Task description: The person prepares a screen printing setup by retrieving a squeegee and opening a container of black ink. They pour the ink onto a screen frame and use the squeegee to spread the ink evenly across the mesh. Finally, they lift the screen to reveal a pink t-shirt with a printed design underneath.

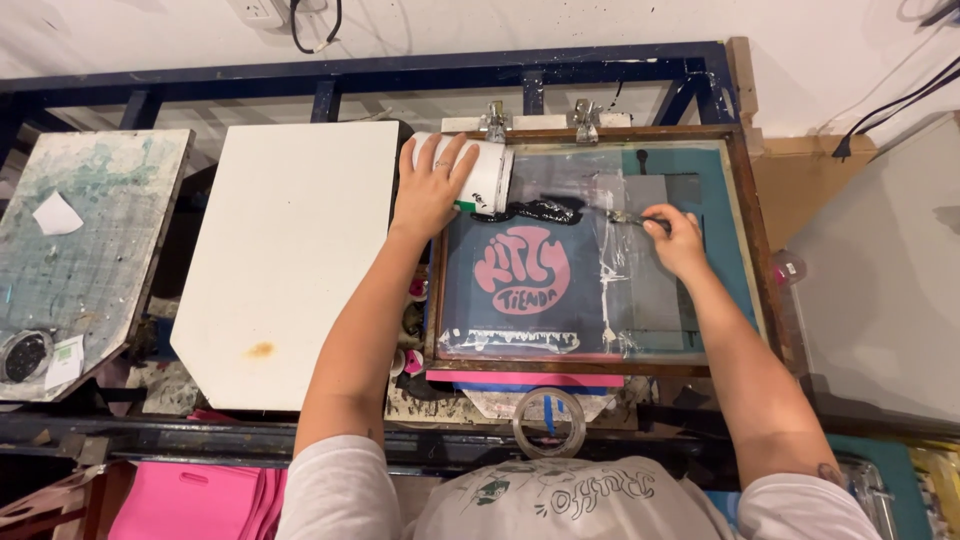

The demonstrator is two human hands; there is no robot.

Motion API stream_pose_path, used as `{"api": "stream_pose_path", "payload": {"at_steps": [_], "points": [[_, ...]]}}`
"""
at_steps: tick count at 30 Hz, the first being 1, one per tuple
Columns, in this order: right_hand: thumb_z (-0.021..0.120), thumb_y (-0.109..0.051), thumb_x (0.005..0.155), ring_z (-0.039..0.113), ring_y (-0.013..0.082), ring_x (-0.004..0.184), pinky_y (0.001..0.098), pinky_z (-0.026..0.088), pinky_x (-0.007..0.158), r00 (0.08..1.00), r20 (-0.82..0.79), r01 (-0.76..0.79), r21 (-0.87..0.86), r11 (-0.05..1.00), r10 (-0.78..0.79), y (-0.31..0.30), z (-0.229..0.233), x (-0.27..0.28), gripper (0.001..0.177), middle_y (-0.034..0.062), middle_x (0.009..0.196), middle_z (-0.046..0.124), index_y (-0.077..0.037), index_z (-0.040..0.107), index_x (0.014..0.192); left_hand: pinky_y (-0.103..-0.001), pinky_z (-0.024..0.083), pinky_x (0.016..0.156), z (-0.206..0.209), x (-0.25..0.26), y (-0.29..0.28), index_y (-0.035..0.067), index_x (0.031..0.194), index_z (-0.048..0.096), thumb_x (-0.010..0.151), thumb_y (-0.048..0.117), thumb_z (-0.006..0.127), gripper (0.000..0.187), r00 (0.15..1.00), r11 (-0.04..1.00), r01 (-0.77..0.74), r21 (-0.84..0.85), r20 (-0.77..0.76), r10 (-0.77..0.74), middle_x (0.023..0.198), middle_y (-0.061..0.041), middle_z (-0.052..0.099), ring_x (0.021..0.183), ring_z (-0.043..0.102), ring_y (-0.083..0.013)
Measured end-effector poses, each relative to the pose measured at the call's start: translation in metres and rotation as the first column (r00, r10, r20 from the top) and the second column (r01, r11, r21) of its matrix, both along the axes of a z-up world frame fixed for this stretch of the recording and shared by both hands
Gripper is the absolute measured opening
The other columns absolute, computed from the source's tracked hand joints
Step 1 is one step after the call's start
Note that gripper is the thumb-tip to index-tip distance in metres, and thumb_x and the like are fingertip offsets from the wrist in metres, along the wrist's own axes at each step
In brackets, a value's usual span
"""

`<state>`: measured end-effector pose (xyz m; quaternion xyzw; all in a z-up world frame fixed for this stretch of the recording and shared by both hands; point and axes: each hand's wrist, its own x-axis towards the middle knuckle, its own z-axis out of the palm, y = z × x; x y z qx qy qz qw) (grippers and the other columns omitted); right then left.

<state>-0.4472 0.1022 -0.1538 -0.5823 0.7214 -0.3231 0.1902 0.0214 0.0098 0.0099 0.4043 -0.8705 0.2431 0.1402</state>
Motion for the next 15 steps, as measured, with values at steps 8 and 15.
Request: {"api": "stream_pose_path", "payload": {"at_steps": [8, 15], "points": [[0.075, -0.022, 0.103, 0.059, 0.0302, 0.101, 0.0403, 0.046, 0.095, 0.987, -0.069, -0.160, -0.231, 0.960, 0.147, -0.003, 0.080, 0.021, 0.016, 0.0023, 0.110, 0.075, -0.025, 0.074, 0.118, -0.063, 0.028, 0.118, -0.005, 0.004, 0.000, 0.020, 0.155, 0.045, 0.051, 0.021, 0.102, 0.119, 1.000, 1.000, -0.003, -0.005, -0.012, 0.003, 0.156, -0.005, 0.049, 0.139, 0.043, -0.0354], [0.073, -0.027, 0.101, 0.065, 0.0297, 0.091, 0.0394, 0.050, 0.089, 0.912, -0.293, -0.384, -0.367, 0.847, 0.287, -0.021, 0.149, 0.106, 0.013, 0.0014, 0.101, 0.078, -0.024, 0.075, 0.113, -0.063, 0.028, 0.117, -0.019, -0.010, 0.001, 0.022, 0.154, 0.046, 0.057, 0.018, 0.093, 0.108, 0.996, 0.997, 0.069, 0.032, -0.060, -0.067, 0.155, -0.003, 0.051, 0.139, 0.044, -0.0355]]}}
